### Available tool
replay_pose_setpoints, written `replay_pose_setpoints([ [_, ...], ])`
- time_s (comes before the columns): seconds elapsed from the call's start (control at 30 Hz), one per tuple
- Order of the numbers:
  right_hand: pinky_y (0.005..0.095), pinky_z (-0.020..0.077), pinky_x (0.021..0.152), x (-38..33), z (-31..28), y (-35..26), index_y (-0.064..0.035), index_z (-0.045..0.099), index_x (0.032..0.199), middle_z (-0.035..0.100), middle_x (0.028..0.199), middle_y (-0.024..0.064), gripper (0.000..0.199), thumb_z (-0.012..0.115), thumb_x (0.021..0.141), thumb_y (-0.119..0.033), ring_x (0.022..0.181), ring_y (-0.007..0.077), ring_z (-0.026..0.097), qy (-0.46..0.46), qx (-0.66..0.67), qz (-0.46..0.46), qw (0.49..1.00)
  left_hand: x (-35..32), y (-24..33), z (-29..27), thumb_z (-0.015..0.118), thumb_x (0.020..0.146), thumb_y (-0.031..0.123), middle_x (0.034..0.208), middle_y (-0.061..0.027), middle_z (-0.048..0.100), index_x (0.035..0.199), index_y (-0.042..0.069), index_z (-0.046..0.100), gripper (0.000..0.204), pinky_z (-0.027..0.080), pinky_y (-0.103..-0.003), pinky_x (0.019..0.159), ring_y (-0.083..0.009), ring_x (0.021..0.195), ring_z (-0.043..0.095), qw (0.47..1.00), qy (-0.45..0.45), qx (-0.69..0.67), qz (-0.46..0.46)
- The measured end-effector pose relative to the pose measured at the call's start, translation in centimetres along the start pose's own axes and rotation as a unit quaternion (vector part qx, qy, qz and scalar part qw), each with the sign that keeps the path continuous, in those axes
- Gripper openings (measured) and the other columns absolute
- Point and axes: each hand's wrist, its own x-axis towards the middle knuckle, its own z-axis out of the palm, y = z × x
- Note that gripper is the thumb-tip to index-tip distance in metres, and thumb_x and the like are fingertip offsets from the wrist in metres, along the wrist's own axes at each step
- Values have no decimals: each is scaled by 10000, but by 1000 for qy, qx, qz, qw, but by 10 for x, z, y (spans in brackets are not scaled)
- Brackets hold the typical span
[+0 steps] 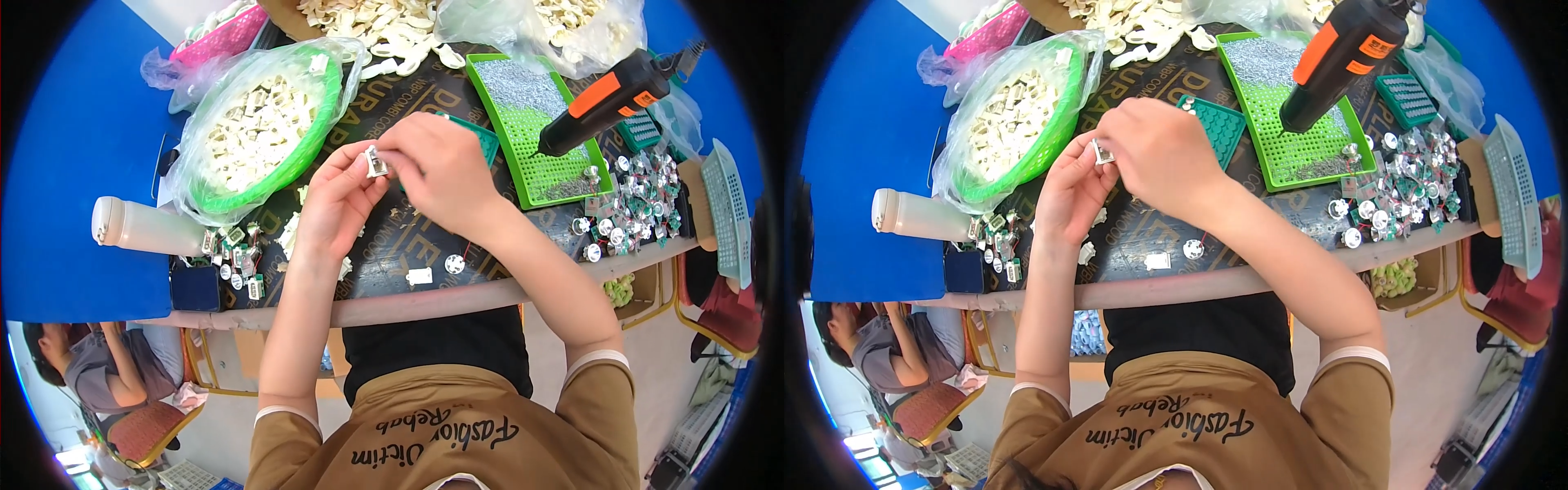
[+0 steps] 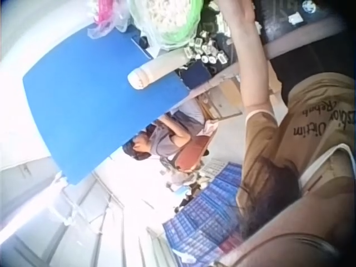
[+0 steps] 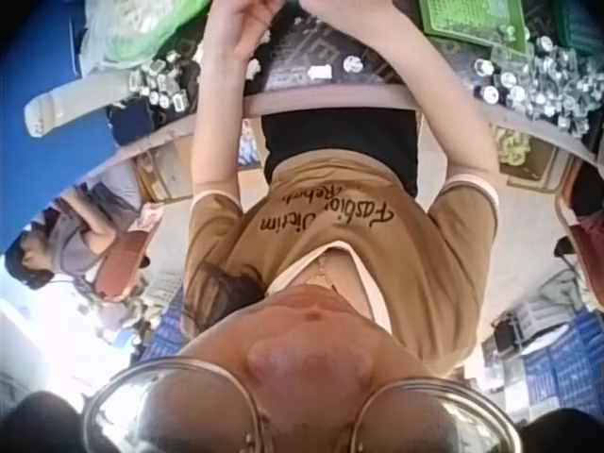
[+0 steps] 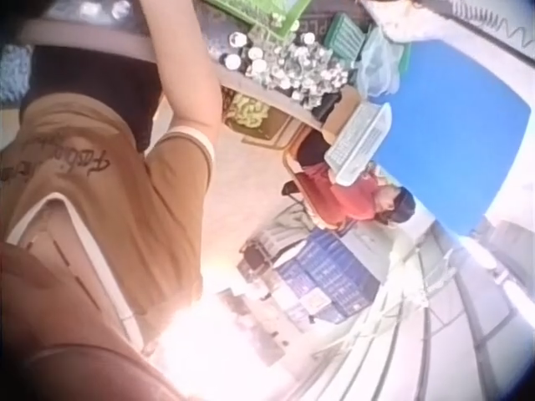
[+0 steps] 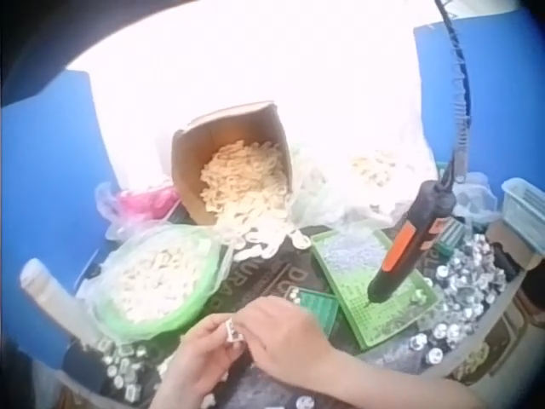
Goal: Assembling electronic modules by placing circuit boards into plastic housings and securing them with a power screwdriver.
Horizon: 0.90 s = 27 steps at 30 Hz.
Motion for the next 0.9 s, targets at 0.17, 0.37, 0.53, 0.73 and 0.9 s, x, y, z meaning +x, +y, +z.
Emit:
replay_pose_setpoints([
  [0.17,331,451,525,-6,3,-5,-57,544,735,542,698,66,99,603,657,-37,629,235,551,11,-62,-56,996,-1,-4,-2,505,877,85,976,-66,570,1097,-17,493,243,466,-272,807,-126,878,557,1000,-28,-12,-6],
  [0.37,317,442,513,-5,3,-4,-67,544,725,528,678,43,106,606,643,-45,618,212,545,32,-88,-62,994,-1,-2,-5,504,875,82,997,-95,560,1112,-28,464,264,474,-271,778,-157,870,557,997,-29,-69,3],
  [0.53,348,448,546,-4,8,4,-79,511,679,517,661,61,65,568,682,-111,647,247,551,63,-18,7,998,-4,-1,-2,510,879,111,993,-99,565,1109,-21,470,268,483,-272,747,-171,867,562,998,-44,-41,-14],
  [0.73,323,442,554,-2,1,4,-59,535,678,528,657,43,74,608,668,-66,634,225,547,61,-20,-16,998,-2,-3,2,523,873,97,964,-95,569,1075,-13,498,232,482,-277,754,-164,863,561,998,-37,-44,-1],
  [0.9,321,430,529,-2,5,1,-52,515,653,515,639,54,96,595,599,-48,608,221,531,45,-57,-79,994,-6,-1,3,528,871,85,930,-87,574,1043,-5,523,194,479,-288,756,-157,840,557,1000,-5,-24,4],
])
